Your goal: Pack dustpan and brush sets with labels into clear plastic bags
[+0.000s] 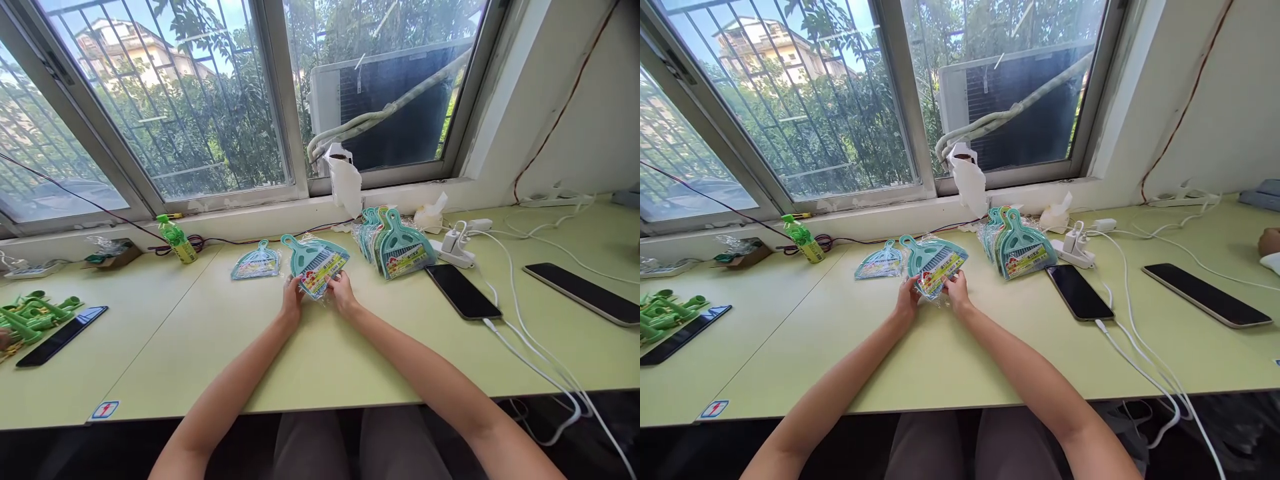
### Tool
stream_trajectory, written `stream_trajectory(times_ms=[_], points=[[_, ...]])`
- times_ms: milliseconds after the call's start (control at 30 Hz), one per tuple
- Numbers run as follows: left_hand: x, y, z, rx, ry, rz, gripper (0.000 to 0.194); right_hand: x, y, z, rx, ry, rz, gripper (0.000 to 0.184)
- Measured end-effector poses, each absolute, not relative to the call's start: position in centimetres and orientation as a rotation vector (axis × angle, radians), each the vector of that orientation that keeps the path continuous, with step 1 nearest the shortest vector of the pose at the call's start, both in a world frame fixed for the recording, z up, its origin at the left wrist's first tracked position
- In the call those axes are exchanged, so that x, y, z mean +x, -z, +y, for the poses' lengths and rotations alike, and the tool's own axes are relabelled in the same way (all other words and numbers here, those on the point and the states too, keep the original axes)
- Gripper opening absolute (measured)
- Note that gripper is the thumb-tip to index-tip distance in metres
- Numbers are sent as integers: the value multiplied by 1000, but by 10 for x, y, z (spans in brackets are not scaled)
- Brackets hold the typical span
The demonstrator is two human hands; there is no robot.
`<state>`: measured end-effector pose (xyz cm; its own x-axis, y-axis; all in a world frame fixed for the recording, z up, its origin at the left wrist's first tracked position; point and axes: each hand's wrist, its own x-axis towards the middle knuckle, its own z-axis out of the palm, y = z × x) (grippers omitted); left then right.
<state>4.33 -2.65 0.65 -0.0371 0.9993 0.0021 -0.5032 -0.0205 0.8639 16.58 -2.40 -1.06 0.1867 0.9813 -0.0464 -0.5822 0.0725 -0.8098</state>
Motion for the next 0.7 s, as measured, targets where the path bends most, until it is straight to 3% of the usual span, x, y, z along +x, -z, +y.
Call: stream_trajectory(times_ms=[333,700], points=[[47,-8,-29,894,-1129,771,38,173,5,-26,-778,-1233,-631,32],[49,5,-27,970,-1175,828,39,172,4,-27,-786,-1252,-590,33]])
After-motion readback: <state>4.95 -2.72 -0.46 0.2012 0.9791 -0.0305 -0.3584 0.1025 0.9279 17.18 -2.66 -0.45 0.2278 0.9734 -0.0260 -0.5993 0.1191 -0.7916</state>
